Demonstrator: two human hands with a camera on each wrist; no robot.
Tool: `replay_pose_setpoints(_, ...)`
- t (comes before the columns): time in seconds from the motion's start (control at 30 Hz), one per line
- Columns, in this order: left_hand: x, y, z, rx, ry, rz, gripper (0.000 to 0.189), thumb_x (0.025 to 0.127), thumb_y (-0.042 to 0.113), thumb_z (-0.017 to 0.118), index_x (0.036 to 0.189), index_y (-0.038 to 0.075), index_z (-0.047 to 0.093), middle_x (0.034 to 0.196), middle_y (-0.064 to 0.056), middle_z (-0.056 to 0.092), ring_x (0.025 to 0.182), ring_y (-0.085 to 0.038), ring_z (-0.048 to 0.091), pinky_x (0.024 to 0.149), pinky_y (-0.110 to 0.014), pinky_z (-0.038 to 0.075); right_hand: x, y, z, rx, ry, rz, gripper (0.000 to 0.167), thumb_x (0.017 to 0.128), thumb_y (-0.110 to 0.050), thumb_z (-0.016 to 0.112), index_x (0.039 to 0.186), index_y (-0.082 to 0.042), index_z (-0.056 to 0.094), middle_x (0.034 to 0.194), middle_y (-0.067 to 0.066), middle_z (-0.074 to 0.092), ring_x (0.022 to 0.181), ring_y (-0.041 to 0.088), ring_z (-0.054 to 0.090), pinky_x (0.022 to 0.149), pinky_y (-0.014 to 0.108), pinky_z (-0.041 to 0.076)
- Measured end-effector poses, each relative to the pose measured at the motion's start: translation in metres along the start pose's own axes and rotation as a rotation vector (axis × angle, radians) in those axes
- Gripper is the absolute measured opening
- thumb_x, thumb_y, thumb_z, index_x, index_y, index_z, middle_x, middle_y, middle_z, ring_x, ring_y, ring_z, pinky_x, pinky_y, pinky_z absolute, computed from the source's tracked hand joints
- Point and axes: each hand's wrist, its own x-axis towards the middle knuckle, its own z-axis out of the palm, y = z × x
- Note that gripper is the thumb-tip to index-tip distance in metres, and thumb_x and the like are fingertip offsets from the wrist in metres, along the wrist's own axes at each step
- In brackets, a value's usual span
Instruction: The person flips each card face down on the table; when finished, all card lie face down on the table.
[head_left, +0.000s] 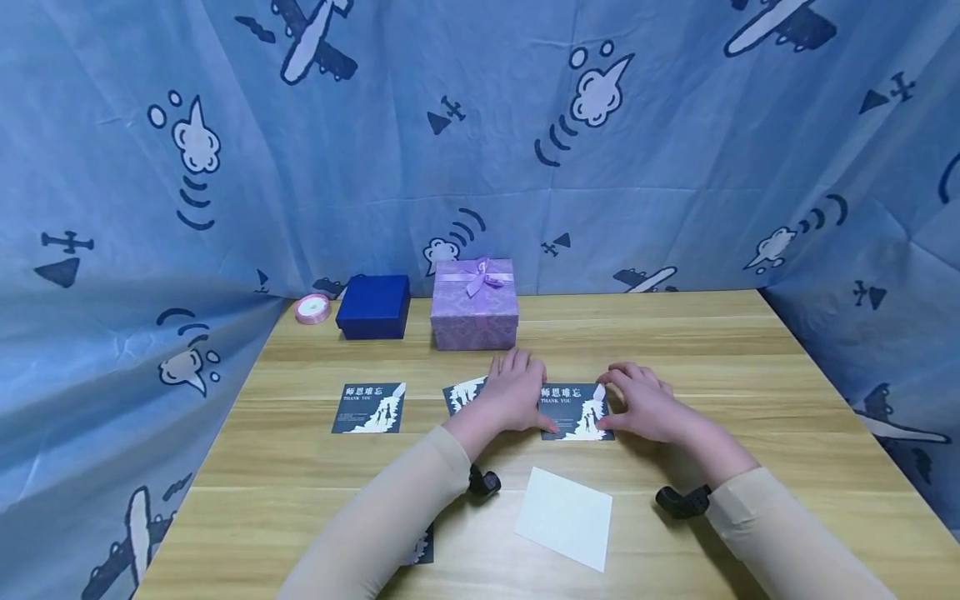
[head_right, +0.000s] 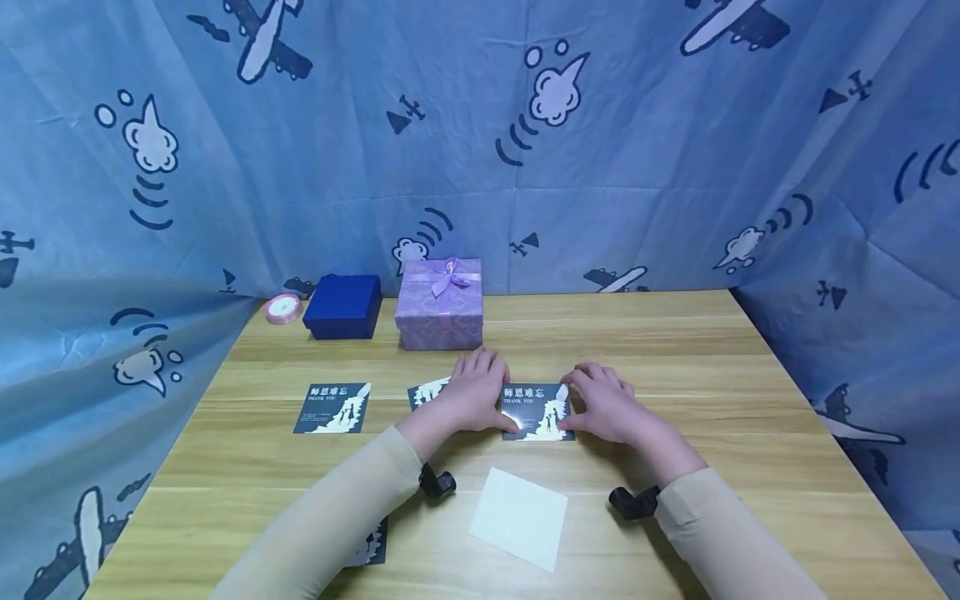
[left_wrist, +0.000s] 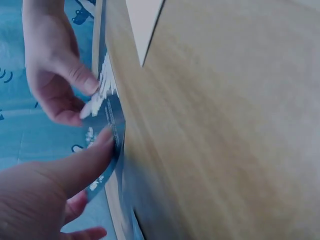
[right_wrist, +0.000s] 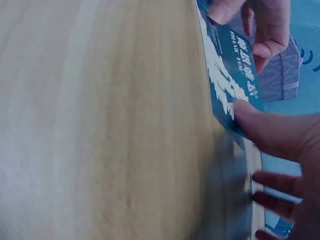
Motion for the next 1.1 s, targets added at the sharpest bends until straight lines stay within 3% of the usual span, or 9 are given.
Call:
replay_pose_setpoints(0.13,0.0,0.0,-0.001,0.004,0.063,0.013,0.055,0.081,0.062,0.079,0.113,0.025,0.053,0.142,-0.002,0.052,0.146,-0.029,0.039,0.127,-0.056,0.019,0.003,-0.002,-0.001,0.069,0.098,-0.007,0.04,0.086,-0.029,0.085,0.115,-0.006,0.068,0.116,0.015,0.066,0.107,0.035,0.06,0.092,0.059,0.044)
replay_pose_setpoints(0.27,-0.002,0.0,-0.008,-0.023,0.127,0.032,0.037,0.09,0.051,0.077,0.111,0.024,0.061,0.122,0.006,0.064,0.122,-0.018,0.059,0.115,-0.046,0.04,0.002,-0.004,-0.005,0.148,0.145,0.014,0.02,0.092,-0.018,0.079,0.106,-0.008,0.071,0.095,0.004,0.069,0.085,0.021,0.061,0.079,0.041,0.052)
replay_pose_setpoints(0.33,-0.003,0.001,-0.012,-0.035,0.169,0.056,0.029,0.093,0.046,0.076,0.107,0.024,0.064,0.11,0.01,0.066,0.106,-0.012,0.063,0.1,-0.038,0.049,0.0,-0.005,-0.008,0.172,0.166,0.032,0.014,0.094,-0.016,0.076,0.106,-0.009,0.071,0.093,0.003,0.07,0.084,0.021,0.061,0.077,0.04,0.053)
replay_pose_setpoints(0.43,-0.006,0.003,-0.02,-0.059,0.236,0.094,0.018,0.096,0.04,0.074,0.101,0.024,0.066,0.097,0.012,0.066,0.087,-0.007,0.062,0.08,-0.03,0.051,-0.004,-0.008,-0.014,0.191,0.213,0.05,0.01,0.098,-0.016,0.072,0.106,-0.011,0.072,0.096,0.006,0.072,0.09,0.026,0.063,0.079,0.044,0.055)
replay_pose_setpoints(0.6,-0.011,0.007,-0.032,-0.105,0.309,0.116,0.009,0.098,0.033,0.072,0.099,0.025,0.067,0.092,0.013,0.067,0.081,-0.004,0.06,0.072,-0.024,0.05,-0.01,-0.009,-0.022,0.172,0.315,-0.012,0.008,0.1,-0.014,0.069,0.104,-0.011,0.076,0.099,0.007,0.075,0.092,0.028,0.068,0.078,0.046,0.056)
replay_pose_setpoints(0.83,-0.016,0.007,-0.036,-0.117,0.287,0.156,0.005,0.098,0.028,0.071,0.099,0.026,0.067,0.096,0.014,0.067,0.085,-0.003,0.062,0.071,-0.023,0.05,-0.017,-0.006,-0.021,0.132,0.387,-0.163,0.006,0.094,-0.009,0.075,0.096,-0.013,0.078,0.092,-0.003,0.073,0.082,0.011,0.065,0.07,0.034,0.057)
replay_pose_setpoints(0.97,-0.023,0.006,-0.034,-0.077,0.255,0.246,0.009,0.095,0.028,0.074,0.094,0.026,0.066,0.096,0.014,0.069,0.086,-0.003,0.064,0.072,-0.022,0.051,-0.027,-0.003,-0.015,0.139,0.363,-0.228,0.01,0.092,-0.009,0.077,0.096,-0.018,0.077,0.093,-0.008,0.073,0.083,0.005,0.065,0.071,0.032,0.059)
replay_pose_setpoints(1.1,-0.029,0.006,-0.03,-0.034,0.207,0.294,0.012,0.093,0.03,0.076,0.094,0.025,0.066,0.097,0.015,0.07,0.084,-0.003,0.062,0.075,-0.021,0.05,-0.038,0.0,-0.01,0.158,0.316,-0.213,0.008,0.095,-0.015,0.076,0.1,-0.021,0.077,0.096,-0.01,0.074,0.083,0.003,0.065,0.071,0.028,0.058)
